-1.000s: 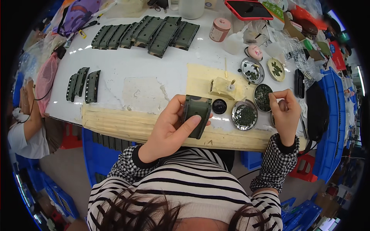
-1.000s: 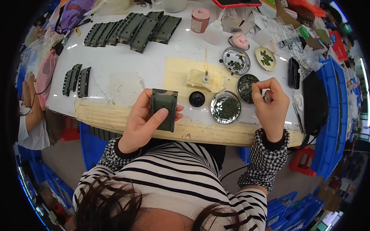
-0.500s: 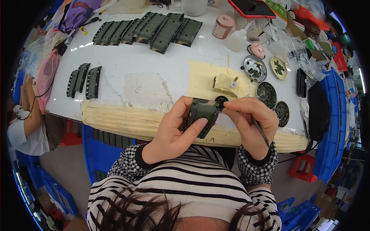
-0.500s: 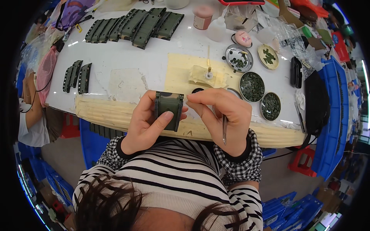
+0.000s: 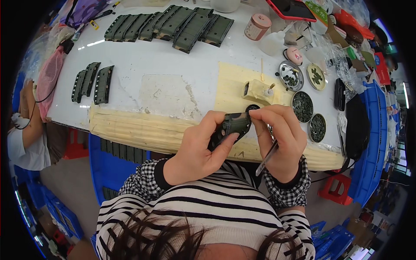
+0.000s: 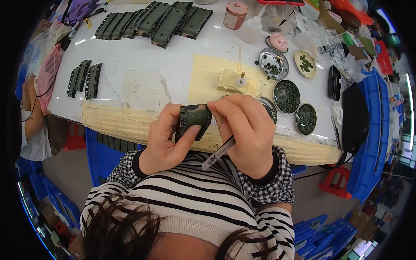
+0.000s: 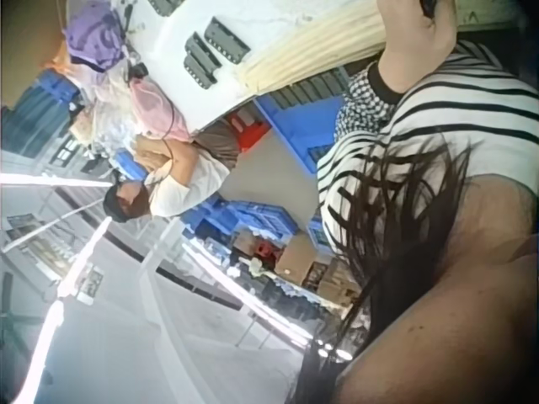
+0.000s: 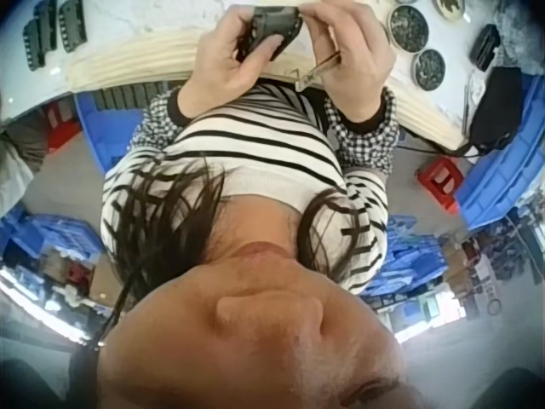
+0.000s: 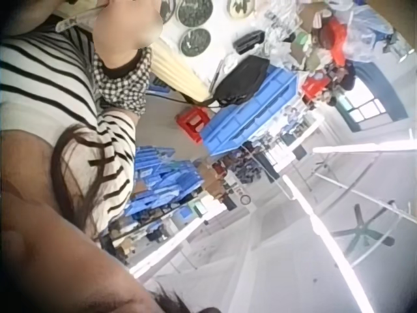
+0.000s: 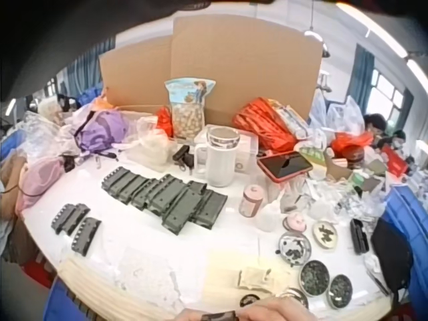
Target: Apply black paint or adhesive to specific spots on green plastic toy tank parts using a thin applicator tool.
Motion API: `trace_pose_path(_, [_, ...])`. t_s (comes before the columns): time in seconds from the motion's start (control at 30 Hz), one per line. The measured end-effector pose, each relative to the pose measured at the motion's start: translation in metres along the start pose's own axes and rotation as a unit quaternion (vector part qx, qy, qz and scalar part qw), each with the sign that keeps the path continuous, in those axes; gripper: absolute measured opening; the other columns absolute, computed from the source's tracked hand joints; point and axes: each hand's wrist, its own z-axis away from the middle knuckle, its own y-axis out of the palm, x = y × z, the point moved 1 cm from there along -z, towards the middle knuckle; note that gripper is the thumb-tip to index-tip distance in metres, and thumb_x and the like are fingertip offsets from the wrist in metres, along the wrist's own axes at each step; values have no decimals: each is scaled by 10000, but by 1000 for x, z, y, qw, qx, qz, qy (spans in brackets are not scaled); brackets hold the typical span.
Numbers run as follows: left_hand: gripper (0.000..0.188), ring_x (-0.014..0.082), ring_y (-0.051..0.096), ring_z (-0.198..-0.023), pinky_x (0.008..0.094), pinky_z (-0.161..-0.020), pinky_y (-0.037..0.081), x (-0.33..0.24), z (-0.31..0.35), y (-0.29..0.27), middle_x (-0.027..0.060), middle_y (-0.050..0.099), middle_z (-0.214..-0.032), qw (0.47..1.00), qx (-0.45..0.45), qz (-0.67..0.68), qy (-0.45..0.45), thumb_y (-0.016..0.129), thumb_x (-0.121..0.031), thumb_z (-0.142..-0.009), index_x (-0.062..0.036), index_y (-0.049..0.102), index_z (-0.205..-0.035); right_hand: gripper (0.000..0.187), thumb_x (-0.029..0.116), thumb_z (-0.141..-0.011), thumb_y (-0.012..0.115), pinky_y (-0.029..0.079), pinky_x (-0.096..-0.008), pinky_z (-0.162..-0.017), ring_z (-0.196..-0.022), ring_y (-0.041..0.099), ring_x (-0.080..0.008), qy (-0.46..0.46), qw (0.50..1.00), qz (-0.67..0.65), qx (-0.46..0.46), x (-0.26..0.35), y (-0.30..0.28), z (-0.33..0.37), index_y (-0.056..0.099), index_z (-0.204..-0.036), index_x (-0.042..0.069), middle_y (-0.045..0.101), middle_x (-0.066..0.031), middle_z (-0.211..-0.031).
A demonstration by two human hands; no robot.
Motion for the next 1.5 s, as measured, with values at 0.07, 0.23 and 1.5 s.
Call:
trace_pose_path(0.07, [261, 122, 555, -580, 242, -533, 435, -1, 1, -1, 82, 598, -754, 1000, -3, -11, 6, 637, 7, -861, 4, 510, -1090, 265, -60, -707, 721, 487, -324, -606, -706, 607, -255, -11, 1000, 18, -6, 1, 4, 2, 666, -959, 1, 615, -108, -856])
trace_pose_path(0.23, [271, 112, 555, -582, 235, -532, 434, 1, 3, 0, 81, 608, -763, 999, -33, 9, -3, 640, -5, -865, 3, 516, -1106, 305, -75, -718, 702, 490, -307, -608, -717, 608, -249, 0, 1000, 6, 11, 9, 6, 6, 666, -1016, -19, 608, -113, -858])
trace_pose_path(1.5, [279, 181, 631, -1011, 292, -886, 511, 3, 2, -6, 156, 598, -1133, 988, 78, 92, -93, 497, 13, -952, 43, 406, -1214, 288, -49, -702, 679, 486, -316, -627, -733, 619, -256, -30, 999, 1, 38, -5, -3, 1, 661, -982, 15, 623, -110, -886])
